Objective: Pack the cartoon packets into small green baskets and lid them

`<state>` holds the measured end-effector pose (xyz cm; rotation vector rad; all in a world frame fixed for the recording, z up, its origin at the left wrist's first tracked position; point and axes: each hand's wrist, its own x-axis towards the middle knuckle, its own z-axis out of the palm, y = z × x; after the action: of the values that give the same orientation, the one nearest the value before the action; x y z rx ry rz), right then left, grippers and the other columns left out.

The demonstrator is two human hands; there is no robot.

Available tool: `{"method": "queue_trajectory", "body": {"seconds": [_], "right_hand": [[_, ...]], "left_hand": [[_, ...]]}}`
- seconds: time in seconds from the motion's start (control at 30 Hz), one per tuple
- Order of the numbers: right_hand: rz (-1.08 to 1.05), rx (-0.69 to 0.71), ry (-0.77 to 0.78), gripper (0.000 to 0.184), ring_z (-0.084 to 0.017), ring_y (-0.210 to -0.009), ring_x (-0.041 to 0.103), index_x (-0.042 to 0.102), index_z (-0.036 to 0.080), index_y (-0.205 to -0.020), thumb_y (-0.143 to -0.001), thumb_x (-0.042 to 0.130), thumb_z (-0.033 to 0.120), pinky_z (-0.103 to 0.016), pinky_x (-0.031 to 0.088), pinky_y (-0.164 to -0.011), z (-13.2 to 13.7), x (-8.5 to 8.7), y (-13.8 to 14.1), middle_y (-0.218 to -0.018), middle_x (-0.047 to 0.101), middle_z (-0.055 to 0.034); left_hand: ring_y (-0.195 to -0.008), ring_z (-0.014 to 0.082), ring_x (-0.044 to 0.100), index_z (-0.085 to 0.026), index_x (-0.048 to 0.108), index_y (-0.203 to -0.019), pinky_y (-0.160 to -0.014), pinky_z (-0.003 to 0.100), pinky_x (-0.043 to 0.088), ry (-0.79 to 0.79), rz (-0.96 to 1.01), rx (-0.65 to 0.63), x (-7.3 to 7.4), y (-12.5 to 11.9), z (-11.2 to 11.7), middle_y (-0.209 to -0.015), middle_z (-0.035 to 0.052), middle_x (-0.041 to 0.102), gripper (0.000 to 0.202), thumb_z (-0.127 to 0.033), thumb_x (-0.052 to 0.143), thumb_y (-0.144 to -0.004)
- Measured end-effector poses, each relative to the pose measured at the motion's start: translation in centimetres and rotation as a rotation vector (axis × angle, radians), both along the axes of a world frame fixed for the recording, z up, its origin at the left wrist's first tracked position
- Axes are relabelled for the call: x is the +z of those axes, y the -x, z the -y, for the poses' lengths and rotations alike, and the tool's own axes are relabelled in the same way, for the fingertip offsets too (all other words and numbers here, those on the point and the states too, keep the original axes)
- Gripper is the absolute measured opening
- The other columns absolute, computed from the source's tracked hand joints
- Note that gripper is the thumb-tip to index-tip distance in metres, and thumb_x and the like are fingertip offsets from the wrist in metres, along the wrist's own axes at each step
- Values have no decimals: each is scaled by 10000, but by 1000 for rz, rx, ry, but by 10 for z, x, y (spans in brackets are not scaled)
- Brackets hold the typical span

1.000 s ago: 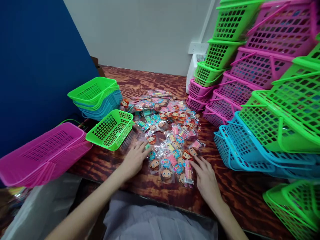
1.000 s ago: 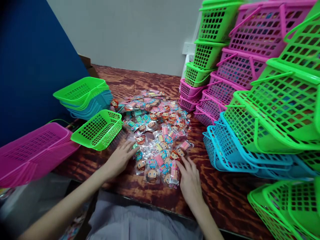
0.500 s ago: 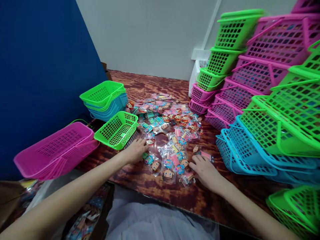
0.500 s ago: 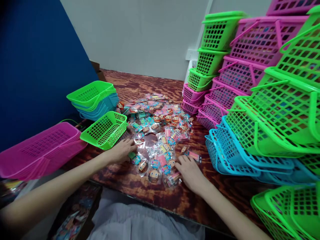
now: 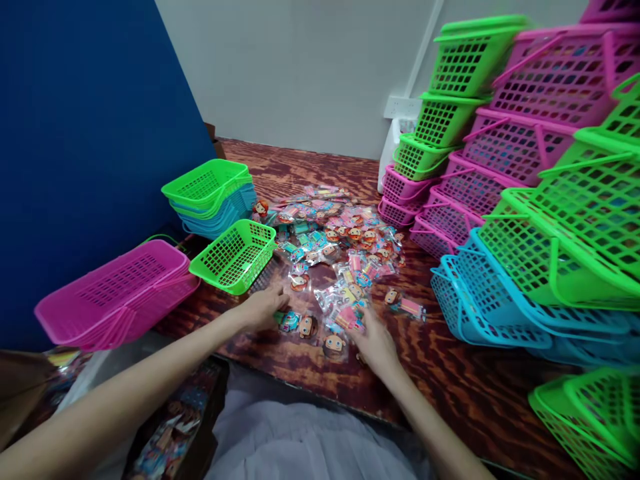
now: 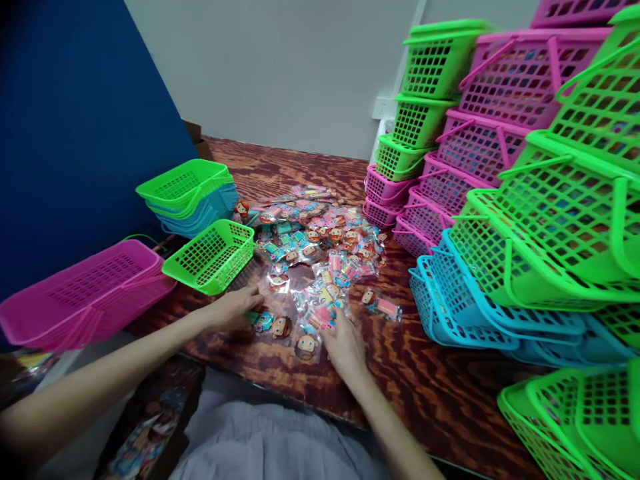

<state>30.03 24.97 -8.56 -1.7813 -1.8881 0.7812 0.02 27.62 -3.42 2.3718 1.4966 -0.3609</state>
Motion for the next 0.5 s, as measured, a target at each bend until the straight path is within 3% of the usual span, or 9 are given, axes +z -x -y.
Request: {"method": "queue_trajectory", "body": {"seconds": [0.13, 0.27, 0.4, 0.5], "right_hand": [[357, 75, -137, 287, -323, -1099, 528, 613, 175, -1113, -844, 638, 273, -406, 422, -903, 5, 3, 20, -1149, 605, -150], [446, -25, -84, 532, -338, -1164, 502, 504, 163, -1303, -819, 683, 295, -415, 408, -908, 8, 13, 25, -1260, 573, -159], [379, -51, 2, 454, -317, -1114, 548, 551, 168, -1200, -786, 694, 290, -395, 384, -902, 10, 11, 18, -1168, 636, -137], [147, -25, 132, 327, -248, -908, 610, 598, 204, -1001, -705, 716, 277, -330, 403, -802, 3, 7, -1, -952, 682, -45]], "left_hand": [[-933, 236, 627, -207, 544, -933, -777, 286, 475, 16, 16, 48, -2, 2, 7, -1015, 53, 633, 261, -184, 650, -696], [-836, 232, 645, -206, 540, -932, -709, 278, 464, 36, 53, 39, 0, 0, 15, -909, 37, 655, 210, -201, 625, -739], [-912, 223, 628, -211, 569, -891, -787, 287, 453, 31, 131, -96, 10, -12, 25, -972, 49, 643, 137, -109, 537, -804], [-916, 231, 609, -203, 594, -926, -804, 308, 444, -49, 160, -253, 15, -24, 30, -980, 73, 629, 215, -45, 504, -812]]}}
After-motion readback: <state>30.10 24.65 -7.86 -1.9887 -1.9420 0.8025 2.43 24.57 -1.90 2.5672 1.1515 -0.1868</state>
